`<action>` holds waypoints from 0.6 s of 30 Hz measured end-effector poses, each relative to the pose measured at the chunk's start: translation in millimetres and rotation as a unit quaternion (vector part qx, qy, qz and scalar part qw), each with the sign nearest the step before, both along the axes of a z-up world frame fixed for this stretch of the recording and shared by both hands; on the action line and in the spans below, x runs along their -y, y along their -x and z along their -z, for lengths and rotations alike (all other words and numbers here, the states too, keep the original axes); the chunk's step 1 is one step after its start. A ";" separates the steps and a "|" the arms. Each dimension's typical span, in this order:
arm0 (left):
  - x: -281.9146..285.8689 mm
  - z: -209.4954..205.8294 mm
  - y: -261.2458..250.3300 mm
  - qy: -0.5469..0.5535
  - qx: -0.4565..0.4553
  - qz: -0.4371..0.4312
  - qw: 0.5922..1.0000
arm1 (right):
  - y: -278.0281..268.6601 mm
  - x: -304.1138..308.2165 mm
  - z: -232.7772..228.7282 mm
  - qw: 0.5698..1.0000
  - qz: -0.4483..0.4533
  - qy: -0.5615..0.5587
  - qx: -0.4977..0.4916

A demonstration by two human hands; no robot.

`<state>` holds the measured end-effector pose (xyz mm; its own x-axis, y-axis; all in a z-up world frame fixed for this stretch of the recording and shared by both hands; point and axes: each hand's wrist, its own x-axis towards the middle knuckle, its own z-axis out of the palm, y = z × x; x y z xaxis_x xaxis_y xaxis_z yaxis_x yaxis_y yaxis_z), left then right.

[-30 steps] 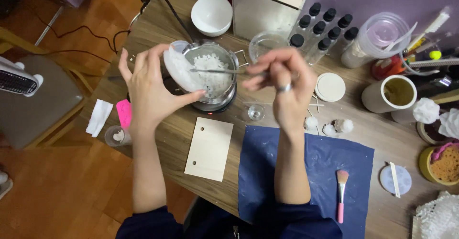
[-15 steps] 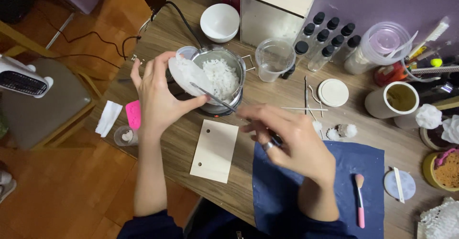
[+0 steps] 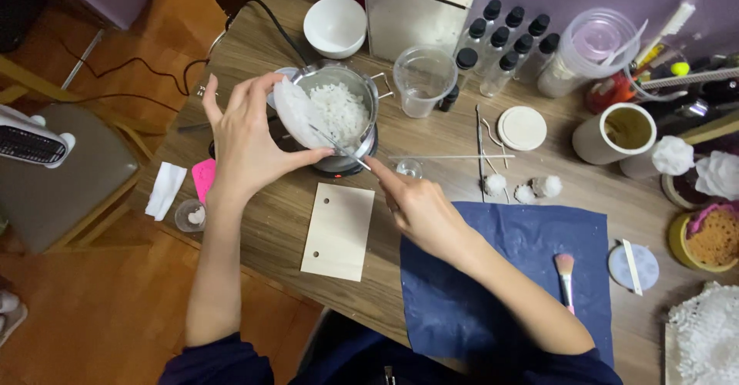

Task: Stirring wax flakes in a melting pot and using a brush on a workspace

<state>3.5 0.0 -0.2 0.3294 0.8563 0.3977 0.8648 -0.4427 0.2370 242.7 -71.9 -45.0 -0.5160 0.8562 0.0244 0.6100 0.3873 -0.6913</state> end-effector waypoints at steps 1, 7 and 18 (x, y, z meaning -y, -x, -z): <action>0.1 1.2 -0.6 -0.005 -0.006 0.001 1.000 | -0.8 0.6 0.8 1.000 0.007 -0.006 -0.010; -1.6 1.2 -1.4 -0.014 -0.012 0.009 1.000 | 4.5 6.8 -5.4 0.999 0.022 -0.013 -0.039; -2.9 0.9 0.4 -0.083 -0.049 0.022 0.995 | 8.4 7.4 -4.7 0.997 0.043 -0.055 -0.036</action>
